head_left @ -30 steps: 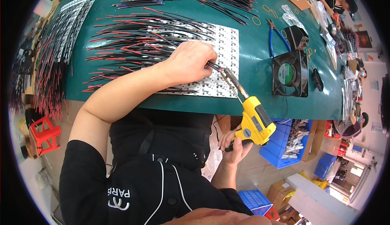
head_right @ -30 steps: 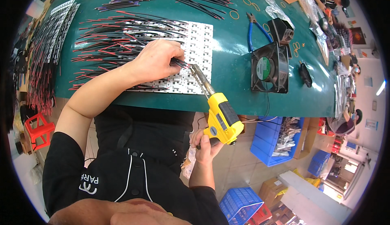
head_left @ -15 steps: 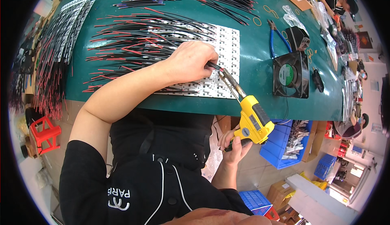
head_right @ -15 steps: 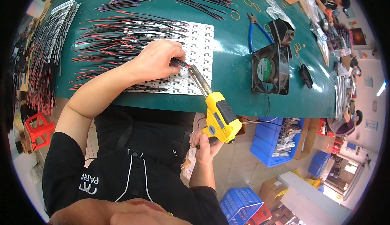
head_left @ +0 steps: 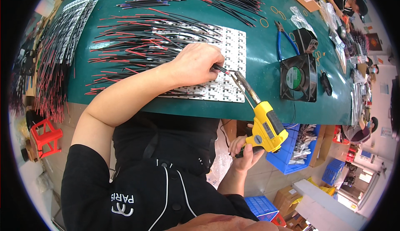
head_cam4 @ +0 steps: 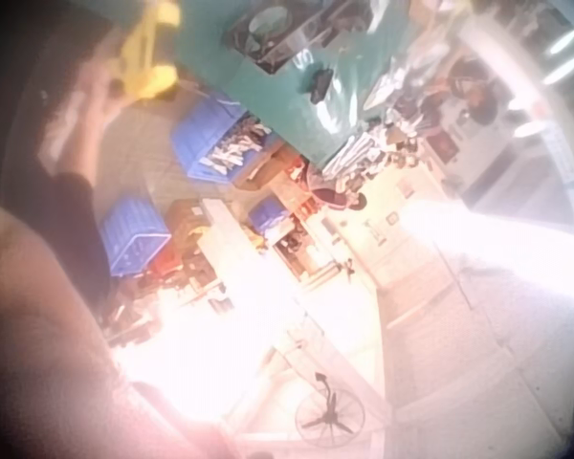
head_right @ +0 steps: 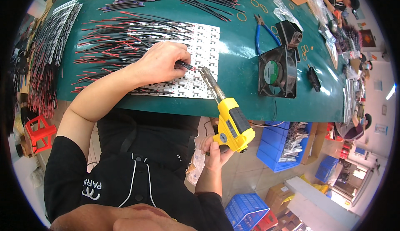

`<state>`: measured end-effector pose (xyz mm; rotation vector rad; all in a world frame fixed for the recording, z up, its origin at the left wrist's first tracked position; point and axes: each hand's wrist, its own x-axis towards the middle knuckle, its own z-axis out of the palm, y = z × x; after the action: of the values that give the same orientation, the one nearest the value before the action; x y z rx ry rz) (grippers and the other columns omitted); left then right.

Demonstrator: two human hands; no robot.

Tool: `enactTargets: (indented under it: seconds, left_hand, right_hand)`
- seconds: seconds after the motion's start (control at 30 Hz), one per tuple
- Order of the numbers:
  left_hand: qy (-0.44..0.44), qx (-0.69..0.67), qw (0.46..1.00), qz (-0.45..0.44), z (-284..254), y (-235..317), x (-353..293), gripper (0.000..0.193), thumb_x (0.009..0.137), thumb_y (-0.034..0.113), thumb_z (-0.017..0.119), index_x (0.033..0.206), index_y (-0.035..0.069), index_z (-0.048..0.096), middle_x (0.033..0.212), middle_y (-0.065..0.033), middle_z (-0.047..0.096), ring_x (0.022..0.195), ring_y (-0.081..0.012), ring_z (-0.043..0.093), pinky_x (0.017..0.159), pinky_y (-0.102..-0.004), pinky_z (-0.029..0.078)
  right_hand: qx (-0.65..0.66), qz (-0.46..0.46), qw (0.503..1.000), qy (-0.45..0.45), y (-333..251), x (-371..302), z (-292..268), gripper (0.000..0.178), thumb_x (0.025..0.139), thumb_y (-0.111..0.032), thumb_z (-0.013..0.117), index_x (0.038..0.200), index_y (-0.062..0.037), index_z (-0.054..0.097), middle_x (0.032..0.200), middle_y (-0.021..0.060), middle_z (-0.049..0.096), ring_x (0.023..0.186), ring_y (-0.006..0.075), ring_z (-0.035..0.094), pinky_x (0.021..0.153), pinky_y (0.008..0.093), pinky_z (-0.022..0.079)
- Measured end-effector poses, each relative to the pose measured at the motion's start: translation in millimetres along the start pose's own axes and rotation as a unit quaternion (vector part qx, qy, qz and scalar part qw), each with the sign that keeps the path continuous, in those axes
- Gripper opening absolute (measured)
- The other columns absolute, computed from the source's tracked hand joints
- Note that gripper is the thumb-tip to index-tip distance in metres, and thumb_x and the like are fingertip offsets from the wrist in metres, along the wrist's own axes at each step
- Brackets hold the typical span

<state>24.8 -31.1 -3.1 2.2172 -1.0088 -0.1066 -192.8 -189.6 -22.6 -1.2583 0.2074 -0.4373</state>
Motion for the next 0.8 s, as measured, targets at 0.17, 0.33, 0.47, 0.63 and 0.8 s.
enactTargets:
  seconds: [0.17,0.33,0.47,0.63,0.8]
  left_hand:
    - [-0.002,-0.027,1.0,0.002,-1,-4,1,0.018,0.065,0.011,0.066,0.08,0.0,0.064,0.078,-0.0118,0.061,0.075,-0.0302,0.06,0.067,-0.0375,0.048]
    - [-0.021,-0.037,0.999,0.005,-2,-3,3,0.018,0.065,0.011,0.066,0.079,0.0,0.063,0.078,-0.0118,0.061,0.076,-0.0299,0.06,0.067,-0.0371,0.048]
    - [-0.011,-0.012,1.0,0.022,-1,-2,2,0.018,0.065,0.01,0.066,0.08,0.0,0.063,0.079,-0.0112,0.061,0.077,-0.03,0.06,0.067,-0.0375,0.048]
    - [-0.024,0.004,0.999,0.025,-2,0,1,0.018,0.066,0.009,0.066,0.081,0.001,0.063,0.082,-0.0099,0.06,0.077,-0.0309,0.06,0.067,-0.0394,0.047]
    - [-0.021,0.01,0.999,0.029,-2,0,0,0.017,0.066,0.009,0.066,0.081,0.001,0.063,0.082,-0.0097,0.06,0.078,-0.0309,0.059,0.068,-0.0398,0.047]
  right_hand:
    - [0.01,0.005,1.0,-0.006,6,-6,-6,0.042,0.087,-0.018,0.054,0.111,0.0118,0.037,0.05,0.0064,0.042,0.035,0.0137,0.04,0.035,0.0258,0.038]
    - [0.012,0.021,1.0,-0.014,11,-9,-10,0.038,0.087,-0.017,0.056,0.108,0.0087,0.038,0.05,0.0069,0.042,0.037,0.0144,0.04,0.035,0.0261,0.037]
    - [0.006,0.03,1.0,-0.005,11,-11,-7,0.036,0.087,-0.016,0.056,0.106,0.0081,0.038,0.051,0.0073,0.043,0.037,0.0142,0.04,0.037,0.0262,0.037]
    - [-0.037,0.031,0.999,-0.022,7,-10,-5,0.036,0.087,-0.017,0.056,0.104,0.008,0.038,0.052,0.0071,0.044,0.038,0.0138,0.041,0.037,0.0259,0.037]
    - [-0.022,0.004,1.0,-0.008,6,-7,-5,0.048,0.086,-0.019,0.058,0.113,0.0128,0.035,0.05,0.0063,0.044,0.037,0.0135,0.042,0.037,0.0251,0.038]
